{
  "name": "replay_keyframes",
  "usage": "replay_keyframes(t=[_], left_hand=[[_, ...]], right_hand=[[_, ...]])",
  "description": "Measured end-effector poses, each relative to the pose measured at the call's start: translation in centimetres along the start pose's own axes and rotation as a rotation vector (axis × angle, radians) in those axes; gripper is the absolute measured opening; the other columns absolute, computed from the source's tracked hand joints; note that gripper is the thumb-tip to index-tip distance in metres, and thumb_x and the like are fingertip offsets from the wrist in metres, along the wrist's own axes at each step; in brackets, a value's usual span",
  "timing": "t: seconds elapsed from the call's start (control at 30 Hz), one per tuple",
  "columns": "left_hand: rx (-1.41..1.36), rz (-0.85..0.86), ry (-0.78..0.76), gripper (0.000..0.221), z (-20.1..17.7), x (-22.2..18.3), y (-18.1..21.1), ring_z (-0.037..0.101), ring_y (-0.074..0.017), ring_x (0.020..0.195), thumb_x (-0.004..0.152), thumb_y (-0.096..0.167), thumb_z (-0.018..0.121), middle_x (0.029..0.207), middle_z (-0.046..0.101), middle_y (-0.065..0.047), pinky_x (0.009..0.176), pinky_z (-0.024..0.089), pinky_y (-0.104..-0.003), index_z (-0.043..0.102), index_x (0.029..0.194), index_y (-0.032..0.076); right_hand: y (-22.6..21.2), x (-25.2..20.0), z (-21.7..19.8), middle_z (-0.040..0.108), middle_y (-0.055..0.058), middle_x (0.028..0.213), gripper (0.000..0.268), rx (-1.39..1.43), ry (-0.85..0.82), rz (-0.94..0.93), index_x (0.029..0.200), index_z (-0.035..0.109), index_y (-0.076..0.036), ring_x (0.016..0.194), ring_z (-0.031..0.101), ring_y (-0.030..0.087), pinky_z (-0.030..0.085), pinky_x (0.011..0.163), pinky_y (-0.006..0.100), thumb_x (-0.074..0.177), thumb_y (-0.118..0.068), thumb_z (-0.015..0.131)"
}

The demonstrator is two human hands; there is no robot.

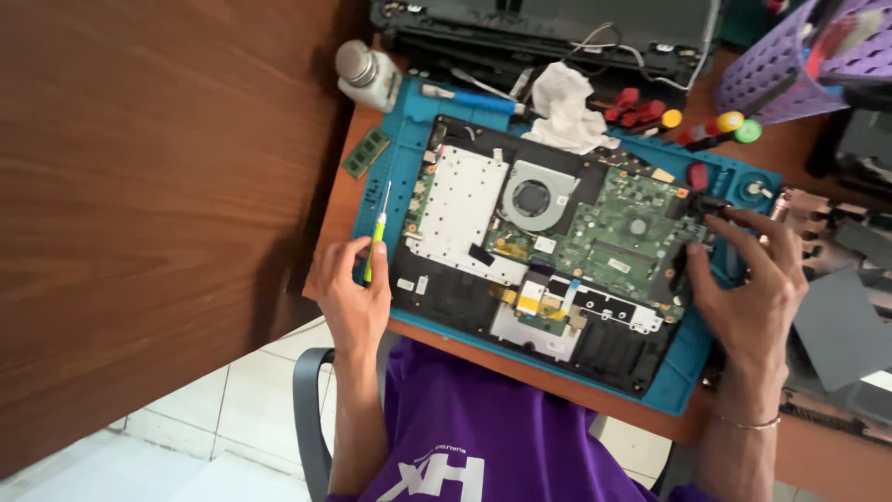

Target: The person uses a screwdriver to remove screws from the internal chassis of a disassembled laptop. They manipulate the motherboard and cooling fan assembly, adjusting components within the blue work tray. The person continues to unscrew and reposition parts of the laptop's internal hardware.

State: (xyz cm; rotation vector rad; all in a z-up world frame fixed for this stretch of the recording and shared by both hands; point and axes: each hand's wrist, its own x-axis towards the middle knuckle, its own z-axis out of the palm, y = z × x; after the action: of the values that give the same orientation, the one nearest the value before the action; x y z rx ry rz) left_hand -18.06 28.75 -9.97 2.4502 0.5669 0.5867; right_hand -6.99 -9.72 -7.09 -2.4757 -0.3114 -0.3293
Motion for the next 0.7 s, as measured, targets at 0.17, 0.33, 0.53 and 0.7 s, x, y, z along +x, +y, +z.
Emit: replay_keyframes(t=[0.17,0.33,0.53,0.7], left_hand=[[0.025,-0.010,-0.063,0.014,-1.1,-0.6,-0.8,0.061,-0.0263,0.088,0.093,0.018,0.077,0.090,0.064,-0.005,0.084,0.044,-0.043,0.071,0.099,0.008],[0.022,0.011,-0.132,0.014,-1.9,-0.6,-1.2,0.062,-0.0256,0.088,0.089,0.017,0.079,0.089,0.065,-0.003,0.084,0.044,-0.043,0.072,0.099,0.009],[0.020,0.045,-0.137,0.014,-2.2,-0.3,-1.2,0.062,-0.0277,0.089,0.088,0.015,0.080,0.089,0.065,-0.004,0.083,0.045,-0.044,0.070,0.097,0.009],[0.010,0.004,-0.133,0.013,-1.9,-0.6,-0.9,0.062,-0.0289,0.089,0.090,0.014,0.079,0.090,0.064,-0.006,0.080,0.046,-0.044,0.069,0.096,0.008]], right_hand=[[0.3,0.1,0.3,0.070,0.008,0.124,0.020,-0.024,-0.004,-0.032,0.116,0.078,-0.007,0.113,0.064,0.025,0.052,0.099,0.035,0.096,-0.004,0.083],[0.1,-0.1,0.4,0.070,0.007,0.122,0.023,-0.037,0.016,-0.060,0.114,0.078,-0.007,0.115,0.065,0.024,0.052,0.103,0.036,0.093,-0.001,0.081],[0.0,-0.2,0.4,0.070,0.007,0.122,0.021,0.015,0.009,-0.002,0.113,0.077,-0.007,0.116,0.065,0.023,0.052,0.103,0.036,0.093,-0.003,0.080],[0.9,-0.6,0.8,0.071,0.006,0.123,0.019,-0.037,0.026,-0.067,0.113,0.077,-0.007,0.116,0.062,0.024,0.051,0.109,0.036,0.095,-0.001,0.081]])
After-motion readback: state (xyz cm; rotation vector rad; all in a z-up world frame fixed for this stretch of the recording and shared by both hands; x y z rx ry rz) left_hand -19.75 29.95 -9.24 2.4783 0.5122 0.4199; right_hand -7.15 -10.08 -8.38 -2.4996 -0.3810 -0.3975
